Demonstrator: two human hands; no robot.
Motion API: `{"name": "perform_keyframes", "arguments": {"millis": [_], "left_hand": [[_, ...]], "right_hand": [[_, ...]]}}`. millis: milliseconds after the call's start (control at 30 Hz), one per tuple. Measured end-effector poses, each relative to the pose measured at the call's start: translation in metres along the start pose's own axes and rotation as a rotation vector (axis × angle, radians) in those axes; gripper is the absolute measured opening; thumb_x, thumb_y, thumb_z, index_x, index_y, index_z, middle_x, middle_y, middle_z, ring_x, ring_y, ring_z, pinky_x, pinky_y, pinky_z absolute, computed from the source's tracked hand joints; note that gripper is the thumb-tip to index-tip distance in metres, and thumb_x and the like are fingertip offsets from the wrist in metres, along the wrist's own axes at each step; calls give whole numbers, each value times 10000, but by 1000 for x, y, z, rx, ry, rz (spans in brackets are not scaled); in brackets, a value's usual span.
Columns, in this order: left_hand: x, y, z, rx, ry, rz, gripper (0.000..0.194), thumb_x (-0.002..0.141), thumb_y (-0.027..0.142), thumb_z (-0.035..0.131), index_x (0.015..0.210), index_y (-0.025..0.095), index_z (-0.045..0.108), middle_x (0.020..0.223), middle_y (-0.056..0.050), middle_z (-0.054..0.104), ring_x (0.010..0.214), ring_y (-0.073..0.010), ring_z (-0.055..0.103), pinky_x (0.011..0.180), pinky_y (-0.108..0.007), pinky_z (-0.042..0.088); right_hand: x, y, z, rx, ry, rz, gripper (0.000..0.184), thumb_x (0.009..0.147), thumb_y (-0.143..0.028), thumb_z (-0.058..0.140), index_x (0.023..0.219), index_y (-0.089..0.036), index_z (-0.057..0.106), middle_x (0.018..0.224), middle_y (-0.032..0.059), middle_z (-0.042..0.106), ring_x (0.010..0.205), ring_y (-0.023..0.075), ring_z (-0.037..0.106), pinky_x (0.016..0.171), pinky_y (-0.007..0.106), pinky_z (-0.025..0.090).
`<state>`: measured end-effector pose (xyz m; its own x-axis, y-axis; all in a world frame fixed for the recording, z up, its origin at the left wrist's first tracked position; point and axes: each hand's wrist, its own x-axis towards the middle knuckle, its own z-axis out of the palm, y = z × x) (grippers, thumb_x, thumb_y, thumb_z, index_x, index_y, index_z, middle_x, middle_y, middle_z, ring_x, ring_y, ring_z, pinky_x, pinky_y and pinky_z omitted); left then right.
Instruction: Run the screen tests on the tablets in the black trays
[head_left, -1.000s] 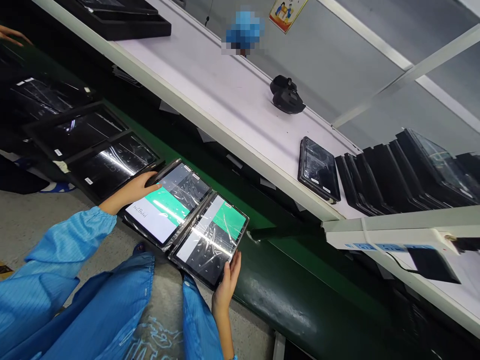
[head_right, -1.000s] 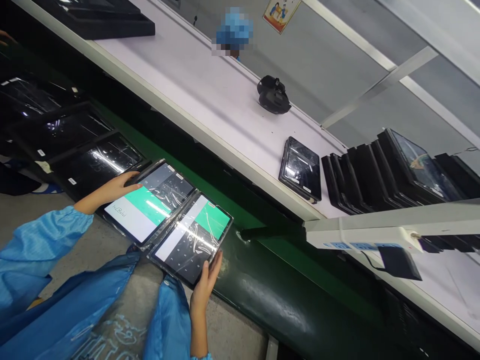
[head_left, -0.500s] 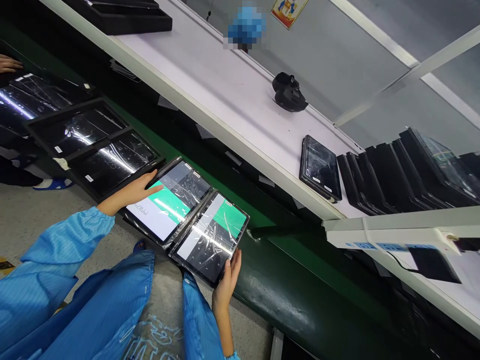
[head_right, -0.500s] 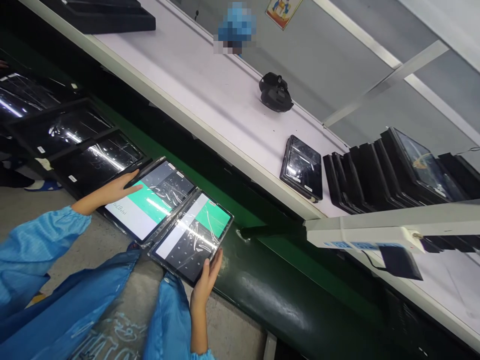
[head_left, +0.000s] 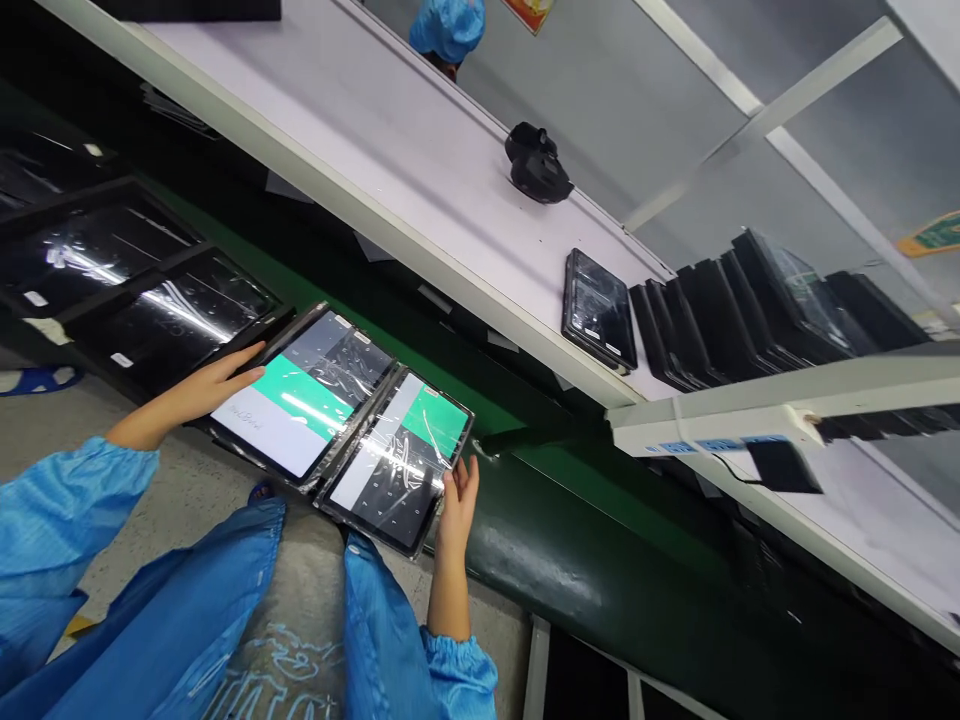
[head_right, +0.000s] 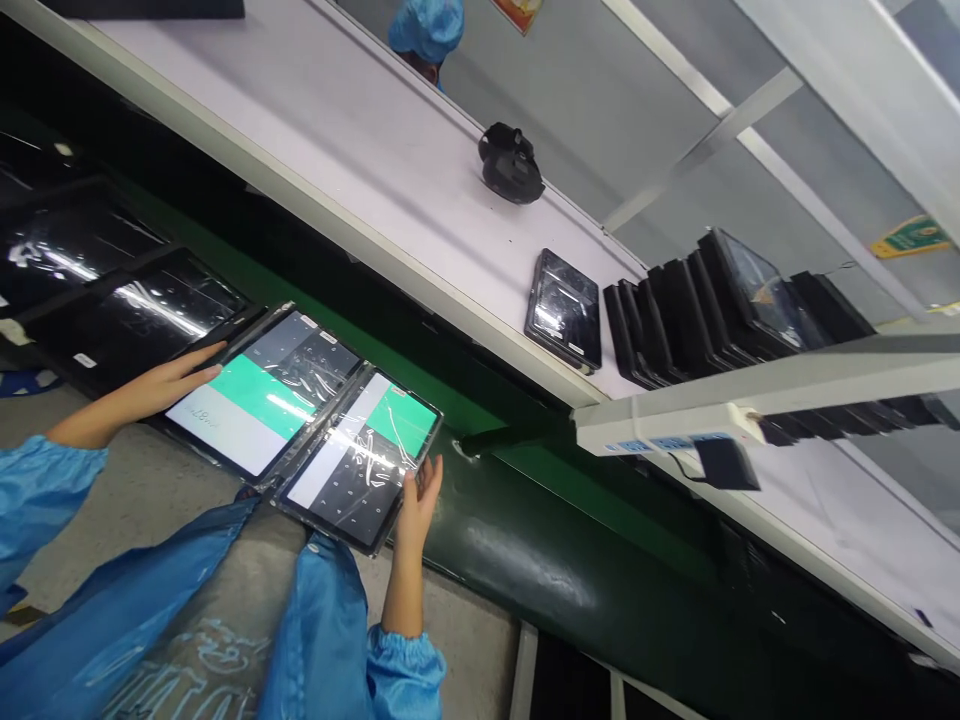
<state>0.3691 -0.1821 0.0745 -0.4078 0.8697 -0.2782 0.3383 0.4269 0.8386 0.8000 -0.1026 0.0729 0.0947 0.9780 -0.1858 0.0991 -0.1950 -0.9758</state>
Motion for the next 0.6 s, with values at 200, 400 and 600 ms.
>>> {"name": "perform_keyframes", "arguments": {"millis": [200,400,600], "left_hand": [[-3,16,-1,40,12,39,885,797,746,504,1516,239,400,1590,-69,383,1455,-334,355,1213,-466,275],[21,31,4,70,105,20,748,775,735,508,1279,186,569,1306,-132,630,1229,-322,579,1022,-414,483],[44,40,12,123,178,33,601,728,732,532,1009,203,575,1021,-94,674,964,-284,641,846,-378,499]], "right_hand": [[2,-4,7,-46,-4,9,896,814,-561,633,1553,-210,268,1591,145,367,1455,298,374,1191,487,295],[-1,-2,11,-111,4,-11,851,852,-589,568,1546,-187,282,1638,124,271,1505,266,281,1227,444,247],[3,-1,7,-105,43,6,834,859,-601,546,1539,-190,293,1619,129,317,1493,256,316,1231,452,247]]}}
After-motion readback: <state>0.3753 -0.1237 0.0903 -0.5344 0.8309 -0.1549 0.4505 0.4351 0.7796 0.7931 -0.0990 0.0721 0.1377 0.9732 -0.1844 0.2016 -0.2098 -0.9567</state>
